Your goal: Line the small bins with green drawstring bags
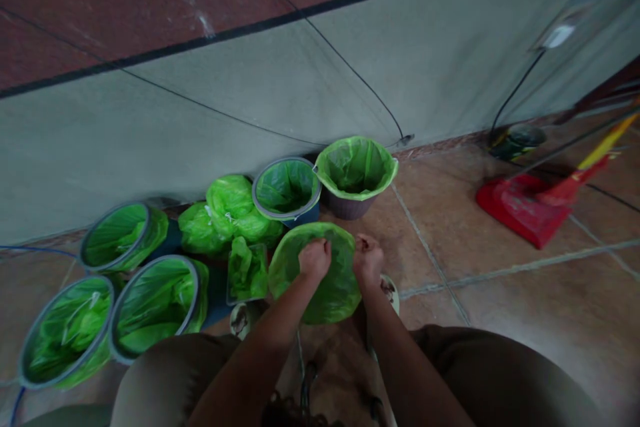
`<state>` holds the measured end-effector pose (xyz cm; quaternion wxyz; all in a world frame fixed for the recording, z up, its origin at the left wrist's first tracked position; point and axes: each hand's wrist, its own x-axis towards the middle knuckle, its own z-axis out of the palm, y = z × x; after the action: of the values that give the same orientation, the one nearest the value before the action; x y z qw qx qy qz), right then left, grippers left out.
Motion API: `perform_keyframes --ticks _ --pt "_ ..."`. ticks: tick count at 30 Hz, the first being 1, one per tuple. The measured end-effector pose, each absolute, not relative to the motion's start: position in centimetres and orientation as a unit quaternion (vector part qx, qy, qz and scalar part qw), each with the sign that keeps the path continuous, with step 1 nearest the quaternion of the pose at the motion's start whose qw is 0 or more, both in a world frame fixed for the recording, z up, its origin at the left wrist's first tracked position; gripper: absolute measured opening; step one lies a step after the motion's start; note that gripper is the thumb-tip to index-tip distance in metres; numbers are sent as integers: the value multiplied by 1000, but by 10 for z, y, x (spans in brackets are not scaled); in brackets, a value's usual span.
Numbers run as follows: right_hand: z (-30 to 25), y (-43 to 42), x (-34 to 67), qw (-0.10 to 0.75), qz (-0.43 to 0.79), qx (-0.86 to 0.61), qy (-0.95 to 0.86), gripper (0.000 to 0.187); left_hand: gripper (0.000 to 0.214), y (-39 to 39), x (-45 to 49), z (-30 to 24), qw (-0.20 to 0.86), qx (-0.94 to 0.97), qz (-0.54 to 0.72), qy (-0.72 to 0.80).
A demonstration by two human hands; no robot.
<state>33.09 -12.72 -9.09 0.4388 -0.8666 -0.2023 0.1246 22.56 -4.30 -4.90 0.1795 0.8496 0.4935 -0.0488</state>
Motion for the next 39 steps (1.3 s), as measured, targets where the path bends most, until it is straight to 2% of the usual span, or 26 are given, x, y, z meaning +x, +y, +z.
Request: perform_keyframes --ticks 3,6,9,16,22,25,28,31,34,37,39 --pt "-87 -101 338 433 128 -869 -203 39 37 -13 221 -46 123 853 34 505" --pt "-84 -86 341 396 158 -869 -252 35 31 15 222 -49 97 889 64 443" --pt "-85 -83 339 343 191 -865 -312 34 30 32 222 -60 118 917 5 381" --pt "-85 -90 338 148 256 -883 -363 37 33 54 212 -67 154 914 -127 353" --pt "-84 -87 340 77 275 -885 -367 33 30 63 208 -63 180 911 -157 337" --pt "-81 -89 341 66 273 -886 -369 31 39 61 203 -61 187 902 -160 355" --pt "-74 -89 343 78 246 -886 -384 43 65 59 193 -57 197 894 -146 376" --pt "-67 -75 346 144 214 -869 -422 49 82 60 178 -54 229 873 -108 417" --pt "-66 -53 347 197 220 -820 -490 44 69 61 161 -53 268 842 -67 463" --pt "-72 -37 347 159 276 -784 -533 36 46 59 151 -56 275 830 -70 481" --pt "-76 -34 347 129 292 -774 -546 32 40 56 149 -59 256 834 -96 479"
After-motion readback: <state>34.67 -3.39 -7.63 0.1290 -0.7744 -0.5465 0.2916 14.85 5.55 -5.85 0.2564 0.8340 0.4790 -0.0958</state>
